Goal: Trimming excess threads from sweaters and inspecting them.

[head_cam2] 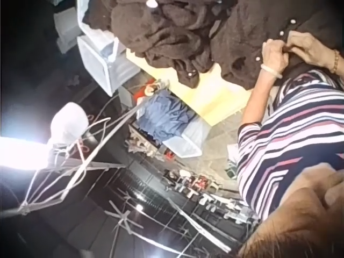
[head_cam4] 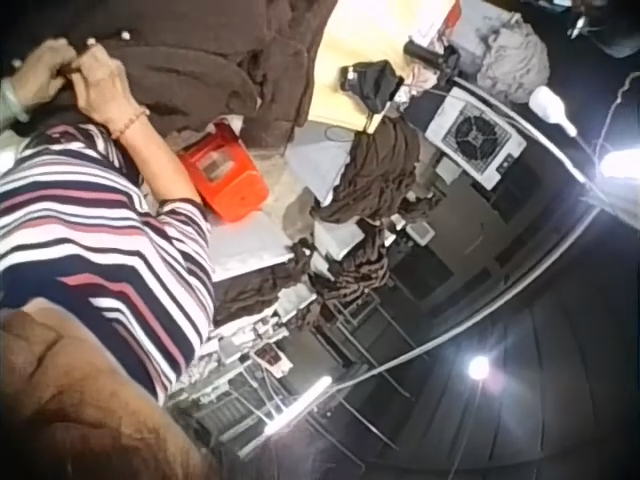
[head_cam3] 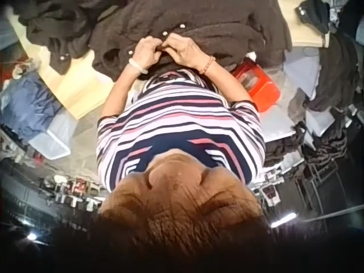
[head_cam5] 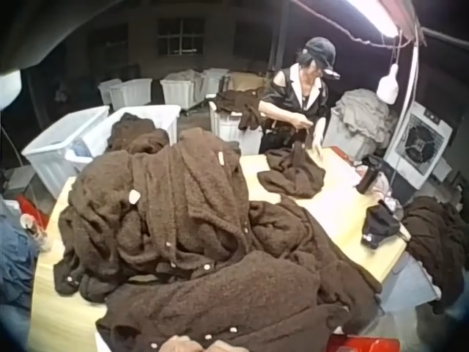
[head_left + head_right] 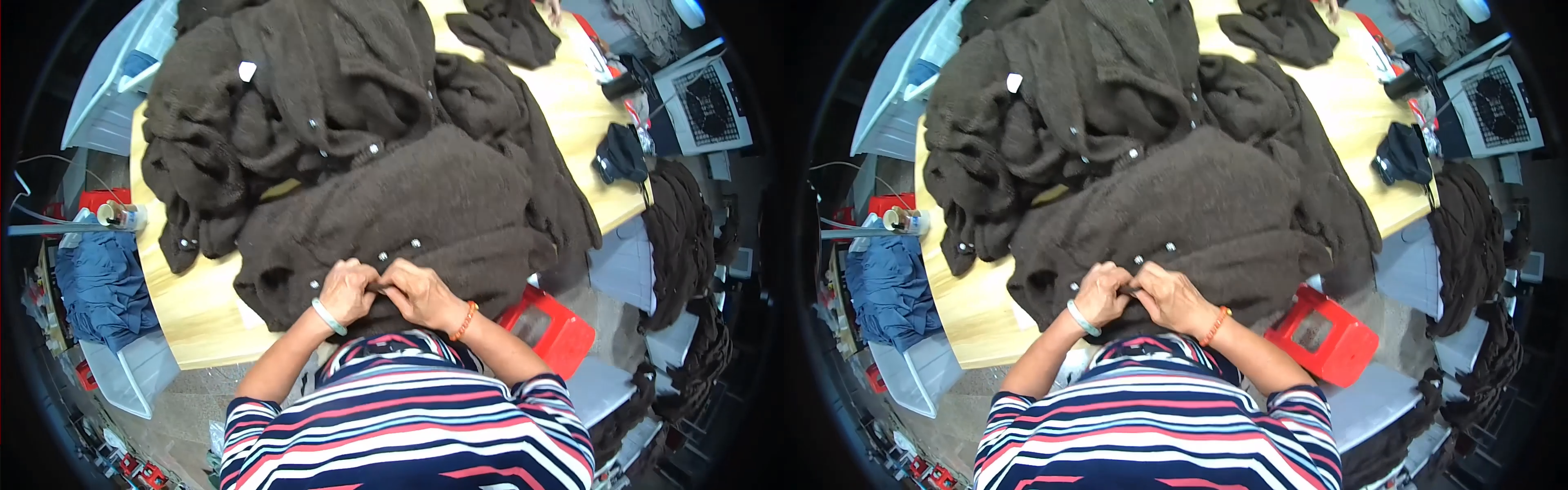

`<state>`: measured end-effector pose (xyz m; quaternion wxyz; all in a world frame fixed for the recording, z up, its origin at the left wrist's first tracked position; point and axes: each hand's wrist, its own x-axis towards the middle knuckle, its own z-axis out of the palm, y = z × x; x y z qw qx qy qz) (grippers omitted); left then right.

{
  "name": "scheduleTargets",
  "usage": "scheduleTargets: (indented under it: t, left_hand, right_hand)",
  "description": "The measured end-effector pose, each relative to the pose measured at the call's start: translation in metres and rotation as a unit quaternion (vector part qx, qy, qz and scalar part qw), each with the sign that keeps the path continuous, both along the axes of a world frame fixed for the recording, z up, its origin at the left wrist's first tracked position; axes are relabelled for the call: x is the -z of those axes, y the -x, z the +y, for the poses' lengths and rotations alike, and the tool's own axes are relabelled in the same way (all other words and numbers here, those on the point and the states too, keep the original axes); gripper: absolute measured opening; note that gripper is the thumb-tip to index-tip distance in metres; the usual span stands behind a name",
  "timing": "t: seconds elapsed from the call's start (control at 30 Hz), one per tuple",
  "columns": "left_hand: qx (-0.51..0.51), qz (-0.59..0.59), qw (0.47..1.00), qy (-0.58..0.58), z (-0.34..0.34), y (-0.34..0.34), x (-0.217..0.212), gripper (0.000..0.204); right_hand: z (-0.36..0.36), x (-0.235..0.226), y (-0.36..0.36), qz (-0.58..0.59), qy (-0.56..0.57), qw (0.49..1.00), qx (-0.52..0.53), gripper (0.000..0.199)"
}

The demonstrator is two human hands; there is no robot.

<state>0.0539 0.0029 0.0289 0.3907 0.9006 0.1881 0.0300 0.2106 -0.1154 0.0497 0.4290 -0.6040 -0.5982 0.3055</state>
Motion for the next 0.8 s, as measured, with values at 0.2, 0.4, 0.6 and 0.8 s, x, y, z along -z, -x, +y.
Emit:
scheduleTargets:
  t: [0.2, 0.4, 0.6, 0.8]
  left_hand:
    - [-0.139, 0.030, 0.950, 0.279, 0.013, -0.010, 0.021, 0.035]
    - [-0.072, -0.001, 0.997, 0.036, 0.000, -0.037, 0.040, 0.013]
    - [-0.118, -0.006, 0.905, 0.410, 0.010, -0.031, 0.042, 0.011]
    - [-0.130, -0.017, 0.747, 0.652, 0.023, -0.011, 0.036, 0.014]
  right_hand:
    - [-0.006, 0.002, -0.007, -0.032, 0.108, 0.993, -0.030, 0.014]
    - [-0.006, 0.007, -0.002, -0.093, 0.104, 0.989, -0.040, 0.014]
    - [-0.007, 0.005, 0.000, -0.122, 0.082, 0.989, 0.017, 0.013]
    - [0.001, 0.004, 0.006, -0.112, 0.066, 0.990, 0.051, 0.019]
